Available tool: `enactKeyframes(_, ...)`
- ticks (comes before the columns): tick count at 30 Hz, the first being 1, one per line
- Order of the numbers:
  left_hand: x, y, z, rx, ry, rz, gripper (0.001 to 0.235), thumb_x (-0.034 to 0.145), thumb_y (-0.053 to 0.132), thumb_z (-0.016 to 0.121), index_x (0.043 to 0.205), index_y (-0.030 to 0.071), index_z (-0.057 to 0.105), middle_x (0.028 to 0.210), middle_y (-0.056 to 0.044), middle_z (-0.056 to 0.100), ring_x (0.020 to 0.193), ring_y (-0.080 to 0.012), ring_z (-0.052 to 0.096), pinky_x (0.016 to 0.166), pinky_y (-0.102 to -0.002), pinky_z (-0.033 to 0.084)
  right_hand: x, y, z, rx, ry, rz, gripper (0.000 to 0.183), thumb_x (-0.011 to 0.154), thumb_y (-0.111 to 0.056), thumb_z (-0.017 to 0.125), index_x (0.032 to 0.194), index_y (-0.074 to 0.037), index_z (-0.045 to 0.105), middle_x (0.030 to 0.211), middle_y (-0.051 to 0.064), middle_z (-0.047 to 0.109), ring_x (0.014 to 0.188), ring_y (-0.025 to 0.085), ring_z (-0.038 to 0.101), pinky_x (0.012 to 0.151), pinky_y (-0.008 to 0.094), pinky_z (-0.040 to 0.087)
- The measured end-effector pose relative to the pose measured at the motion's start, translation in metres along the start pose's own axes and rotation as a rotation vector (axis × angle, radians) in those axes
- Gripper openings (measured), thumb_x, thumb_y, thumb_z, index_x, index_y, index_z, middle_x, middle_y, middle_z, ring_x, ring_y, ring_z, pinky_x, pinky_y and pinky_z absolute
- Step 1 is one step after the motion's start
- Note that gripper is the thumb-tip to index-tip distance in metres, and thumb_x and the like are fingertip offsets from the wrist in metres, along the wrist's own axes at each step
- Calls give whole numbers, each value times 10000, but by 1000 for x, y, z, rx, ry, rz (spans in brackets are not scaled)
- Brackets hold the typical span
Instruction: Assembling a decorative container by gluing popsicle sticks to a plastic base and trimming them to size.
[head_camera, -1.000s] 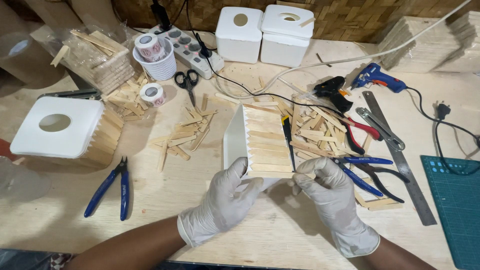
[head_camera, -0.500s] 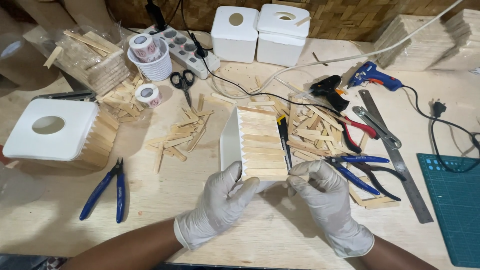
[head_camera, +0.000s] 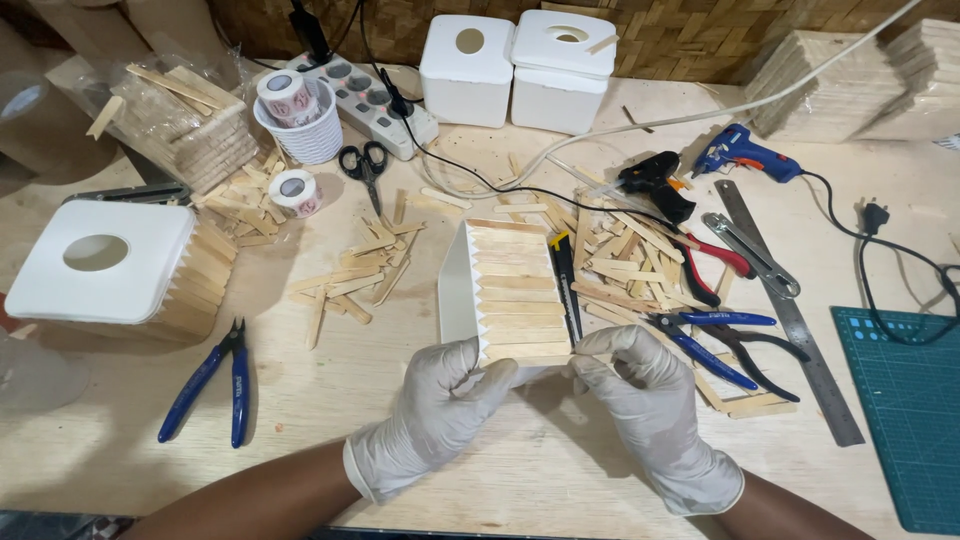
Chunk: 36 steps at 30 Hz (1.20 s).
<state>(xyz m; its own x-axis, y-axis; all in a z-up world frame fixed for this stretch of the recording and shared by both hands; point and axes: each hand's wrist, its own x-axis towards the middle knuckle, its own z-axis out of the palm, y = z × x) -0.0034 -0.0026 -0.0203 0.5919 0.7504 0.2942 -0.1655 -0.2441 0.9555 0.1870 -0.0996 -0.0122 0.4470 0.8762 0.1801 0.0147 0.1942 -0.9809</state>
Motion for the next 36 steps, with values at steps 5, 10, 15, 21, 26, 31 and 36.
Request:
enactKeyframes(5,-1,-4,-2,136,12,42,307,948,125,683,1236,29,728,1068,-21,796,925,-92,724,816,-258,581,0,-1,-1,-84,5,-29,48,882,-57,738,898,-22,710,731,93,725,649,179,672,639,297,580)
enactKeyframes(10,2,5,-3,128,-21,52,320,966,161,650,1250,29,717,1177,-54,781,1055,-139,740,919,-275,574,0,-2,0,-60,10,-25,61,876,-64,752,901,-28,710,740,92,733,658,178,687,630,289,586)
enactKeyframes(15,2,2,-3,119,-26,126,299,983,120,641,1256,16,704,1214,-85,765,1073,-173,748,931,-293,588,1,2,-6,-114,13,-17,74,868,-87,766,904,-40,723,771,79,748,713,177,698,693,298,589)
enactKeyframes(21,0,-7,-7,21,36,86,279,984,156,648,1219,31,733,1176,-79,775,1025,-167,752,904,-289,614,20,-7,-17,-72,-118,-91,332,973,-302,603,1170,-36,596,1099,136,690,974,233,705,788,347,671)
enactKeyframes(26,-1,-22,-11,163,202,43,332,918,98,715,1245,38,735,1104,-21,783,866,-60,672,787,-211,566,50,-39,-45,-811,34,-479,408,1088,-367,400,1185,-10,573,1061,114,669,808,204,600,790,336,510)
enactKeyframes(31,-1,-27,-6,50,282,-34,257,894,50,727,1146,18,769,1108,-56,766,944,-106,682,870,-260,604,68,-41,-108,-1476,-133,-301,445,930,-502,651,1158,-125,720,975,111,743,930,329,706,815,456,536)
enactKeyframes(36,2,-19,-7,173,223,65,378,965,150,649,1326,39,667,1249,-79,743,1062,-135,711,920,-250,589,55,-42,-128,-1639,-310,235,811,755,-704,713,1374,-201,566,1269,68,627,1140,289,645,949,429,521)
